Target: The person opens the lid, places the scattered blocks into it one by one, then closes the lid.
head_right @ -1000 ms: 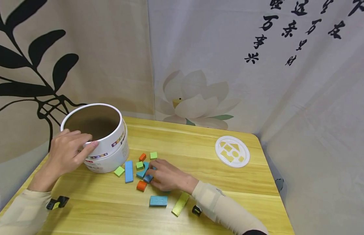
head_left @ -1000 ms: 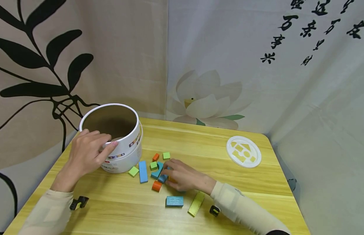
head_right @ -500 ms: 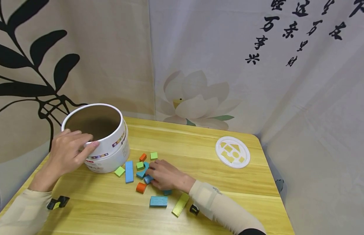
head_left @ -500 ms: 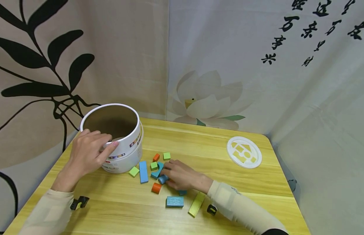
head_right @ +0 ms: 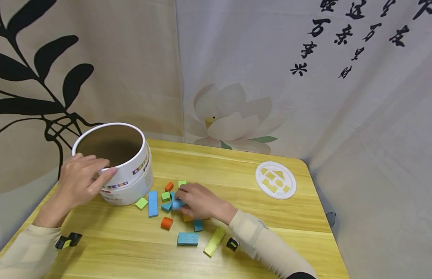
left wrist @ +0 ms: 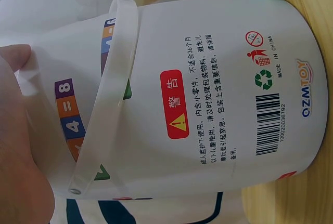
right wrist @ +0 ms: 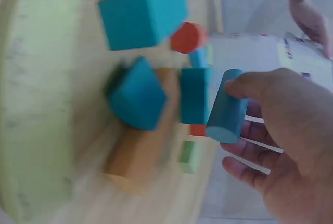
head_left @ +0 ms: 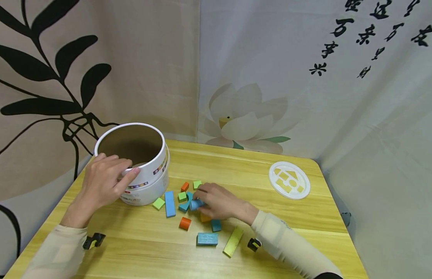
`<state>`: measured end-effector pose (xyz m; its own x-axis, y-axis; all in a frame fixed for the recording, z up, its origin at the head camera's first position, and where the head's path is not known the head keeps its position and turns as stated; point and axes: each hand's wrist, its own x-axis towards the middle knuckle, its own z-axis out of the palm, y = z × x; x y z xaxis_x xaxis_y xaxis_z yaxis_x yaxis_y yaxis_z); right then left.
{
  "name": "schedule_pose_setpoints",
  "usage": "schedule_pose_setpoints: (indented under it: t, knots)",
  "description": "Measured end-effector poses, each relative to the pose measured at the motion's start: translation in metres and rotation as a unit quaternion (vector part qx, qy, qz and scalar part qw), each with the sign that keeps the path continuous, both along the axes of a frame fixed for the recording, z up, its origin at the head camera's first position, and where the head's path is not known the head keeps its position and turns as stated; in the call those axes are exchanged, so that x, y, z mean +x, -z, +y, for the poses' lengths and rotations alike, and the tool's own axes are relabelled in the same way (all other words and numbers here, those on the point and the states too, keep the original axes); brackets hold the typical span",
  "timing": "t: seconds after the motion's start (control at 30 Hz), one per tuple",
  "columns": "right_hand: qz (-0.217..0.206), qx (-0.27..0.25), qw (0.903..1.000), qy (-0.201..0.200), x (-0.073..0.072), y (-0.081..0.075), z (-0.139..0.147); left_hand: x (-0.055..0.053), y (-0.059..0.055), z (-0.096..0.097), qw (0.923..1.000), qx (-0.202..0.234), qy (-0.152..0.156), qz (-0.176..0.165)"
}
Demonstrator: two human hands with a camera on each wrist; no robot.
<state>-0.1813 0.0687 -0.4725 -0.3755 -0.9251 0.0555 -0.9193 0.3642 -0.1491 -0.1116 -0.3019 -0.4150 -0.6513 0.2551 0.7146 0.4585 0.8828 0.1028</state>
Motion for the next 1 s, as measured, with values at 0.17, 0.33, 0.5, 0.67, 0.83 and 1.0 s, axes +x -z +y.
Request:
schedule_pose_setpoints:
  t: [0.17, 0.33, 0.5, 0.67, 0.83, 1.0]
  knots:
    - [-0.030, -0.041, 0.9986, 0.018, -0.005, -0.023, 0.001, 0.001, 0.000, -0.001, 1.0000, 0.001, -0.003, -0.006]
    - [-0.051, -0.090, 0.9943, 0.026, -0.013, -0.047, -0.001, 0.002, 0.000, -0.001, 0.9999, 0.002, -0.005, -0.013]
    - [-0.076, -0.147, 0.9860, 0.022, -0.021, -0.070, -0.006, 0.002, 0.000, 0.000, 0.9999, 0.003, -0.004, -0.013]
    - [-0.079, -0.197, 0.9771, 0.009, -0.029, -0.092, -0.012, 0.002, 0.000, 0.000, 0.9999, 0.002, -0.004, -0.014]
    - [-0.071, -0.245, 0.9669, -0.008, -0.037, -0.110, -0.022, 0.002, -0.001, 0.000, 0.9999, 0.002, -0.003, -0.011]
    - [-0.059, -0.285, 0.9564, -0.024, -0.044, -0.124, -0.034, 0.001, -0.001, 0.000, 1.0000, -0.001, 0.000, -0.006]
